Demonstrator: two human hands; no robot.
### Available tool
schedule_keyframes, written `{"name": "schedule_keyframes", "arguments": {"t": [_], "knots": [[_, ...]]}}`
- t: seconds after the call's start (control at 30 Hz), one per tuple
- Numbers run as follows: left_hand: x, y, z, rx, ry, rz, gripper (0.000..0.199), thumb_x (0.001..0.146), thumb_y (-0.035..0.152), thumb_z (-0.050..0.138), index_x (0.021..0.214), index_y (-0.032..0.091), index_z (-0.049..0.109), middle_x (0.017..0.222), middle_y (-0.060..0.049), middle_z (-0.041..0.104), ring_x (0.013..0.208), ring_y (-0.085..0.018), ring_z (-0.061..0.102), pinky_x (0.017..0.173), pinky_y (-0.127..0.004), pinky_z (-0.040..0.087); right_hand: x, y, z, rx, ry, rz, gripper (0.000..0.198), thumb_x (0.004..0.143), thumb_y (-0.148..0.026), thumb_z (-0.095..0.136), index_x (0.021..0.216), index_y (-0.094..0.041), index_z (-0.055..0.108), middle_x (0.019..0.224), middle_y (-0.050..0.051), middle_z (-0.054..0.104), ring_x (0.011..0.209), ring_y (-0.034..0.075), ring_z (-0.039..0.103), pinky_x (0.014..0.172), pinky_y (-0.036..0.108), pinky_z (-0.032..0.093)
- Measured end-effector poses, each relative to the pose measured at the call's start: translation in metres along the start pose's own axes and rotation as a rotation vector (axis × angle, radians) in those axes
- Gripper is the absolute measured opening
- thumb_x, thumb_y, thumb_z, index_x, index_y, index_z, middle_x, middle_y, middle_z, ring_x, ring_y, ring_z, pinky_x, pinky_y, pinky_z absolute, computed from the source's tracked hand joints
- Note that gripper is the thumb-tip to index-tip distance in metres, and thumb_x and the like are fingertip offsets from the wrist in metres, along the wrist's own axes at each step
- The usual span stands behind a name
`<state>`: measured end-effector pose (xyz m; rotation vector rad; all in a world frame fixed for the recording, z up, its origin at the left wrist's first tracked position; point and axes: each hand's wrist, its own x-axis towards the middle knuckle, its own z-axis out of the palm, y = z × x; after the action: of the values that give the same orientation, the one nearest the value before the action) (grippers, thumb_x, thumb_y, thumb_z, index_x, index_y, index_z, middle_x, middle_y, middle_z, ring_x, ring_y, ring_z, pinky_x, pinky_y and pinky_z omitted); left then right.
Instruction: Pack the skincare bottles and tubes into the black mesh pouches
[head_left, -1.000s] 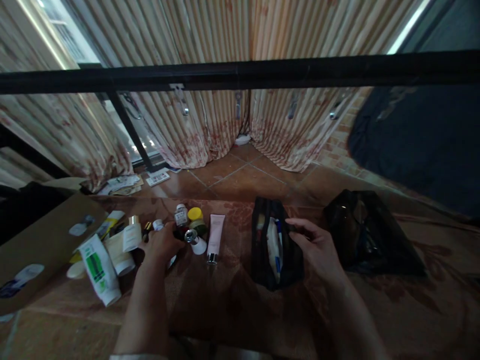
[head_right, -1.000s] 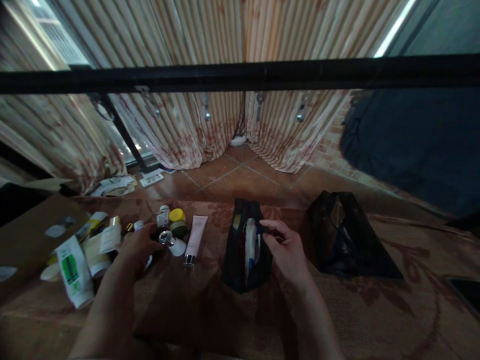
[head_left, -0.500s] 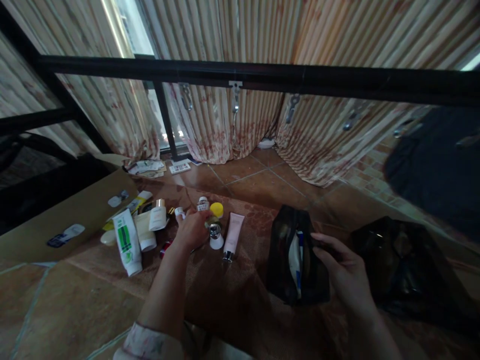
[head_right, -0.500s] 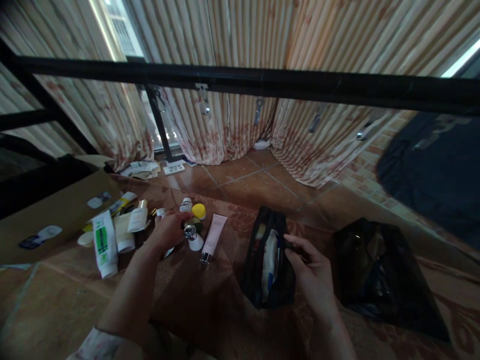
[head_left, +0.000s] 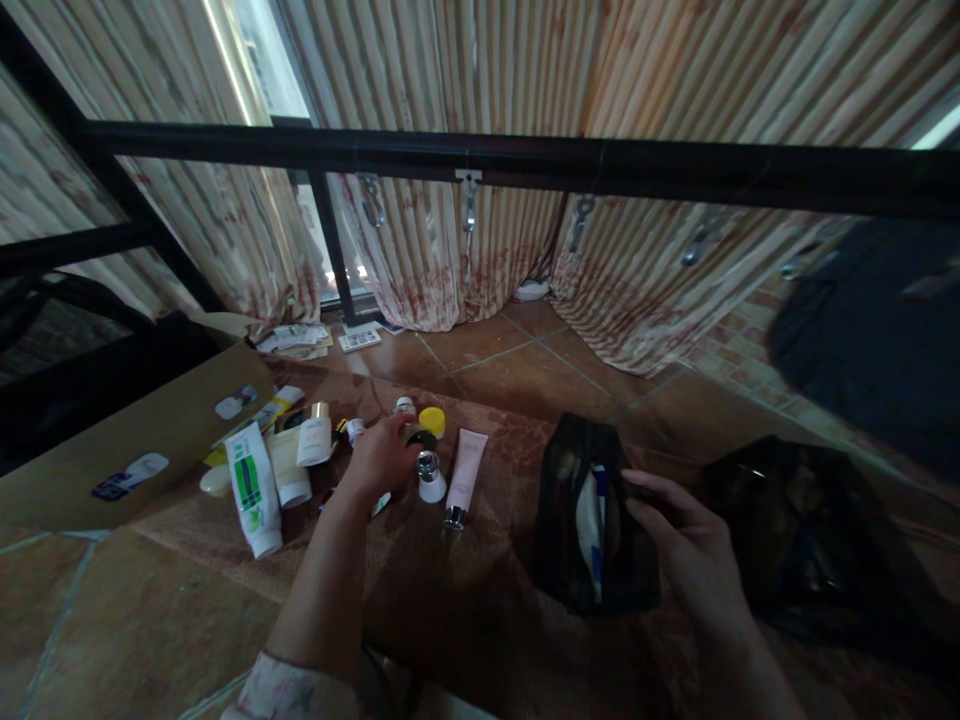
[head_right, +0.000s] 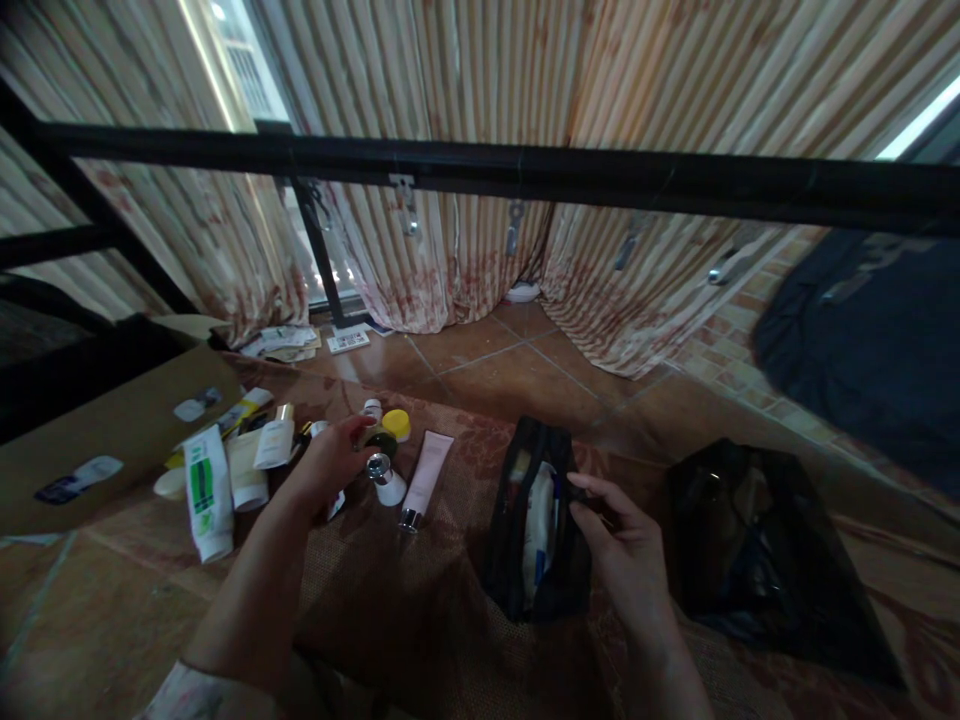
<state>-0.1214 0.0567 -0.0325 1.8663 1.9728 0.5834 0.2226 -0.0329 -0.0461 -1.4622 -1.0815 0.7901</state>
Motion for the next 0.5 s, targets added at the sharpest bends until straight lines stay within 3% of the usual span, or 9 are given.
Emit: {"name": "schedule_keyframes", "arguments": {"t": [0.17, 0.27, 0.37, 0.5], "knots": [[-0.002, -0.003, -0.016, -0.654, 0.167, -0.039, 0.055, 0.071, 0.037, 0.068, 0.120, 0.014, 0.061, 0.098, -0.010, 0.072, 0.086, -0.023, 0.068, 0.078, -0.036, 0.053, 0.001, 0.000, 0.000, -0.010, -0.006, -0.022, 0.028, 0.071, -0.037, 0.072, 0.097, -0.026, 0.074, 0.094, 0.005, 0.075, 0.080, 0.021, 0.069, 0.068, 0.031, 0.055], [-0.009, 0.008, -0.026, -0.991, 0.198, -0.055, 0.060, 0.070, 0.040, 0.072, 0.123, 0.016, 0.060, 0.102, -0.008, 0.070, 0.085, -0.021, 0.067, 0.072, -0.030, 0.055, 0.002, 0.000, 0.000, -0.034, 0.001, -0.054, 0.028, 0.070, -0.035, 0.071, 0.096, -0.025, 0.074, 0.095, 0.005, 0.075, 0.083, 0.022, 0.069, 0.071, 0.032, 0.055], [-0.017, 0.024, -0.034, -1.245, 0.175, -0.058, 0.048, 0.074, 0.036, 0.069, 0.119, 0.020, 0.063, 0.107, -0.005, 0.068, 0.082, -0.017, 0.066, 0.064, -0.024, 0.055, 0.001, 0.000, 0.001, -0.032, -0.005, -0.056, 0.027, 0.071, -0.036, 0.070, 0.095, -0.025, 0.074, 0.093, 0.004, 0.075, 0.080, 0.022, 0.069, 0.067, 0.031, 0.055], [-0.027, 0.043, -0.038, -1.519, 0.013, -0.099, 0.035, 0.079, 0.030, 0.064, 0.114, 0.022, 0.067, 0.113, -0.004, 0.066, 0.083, -0.013, 0.065, 0.056, -0.016, 0.055, 0.001, -0.001, 0.003, -0.025, -0.005, -0.046, 0.028, 0.071, -0.036, 0.069, 0.096, -0.025, 0.074, 0.090, 0.004, 0.075, 0.075, 0.021, 0.069, 0.062, 0.029, 0.054]]}}
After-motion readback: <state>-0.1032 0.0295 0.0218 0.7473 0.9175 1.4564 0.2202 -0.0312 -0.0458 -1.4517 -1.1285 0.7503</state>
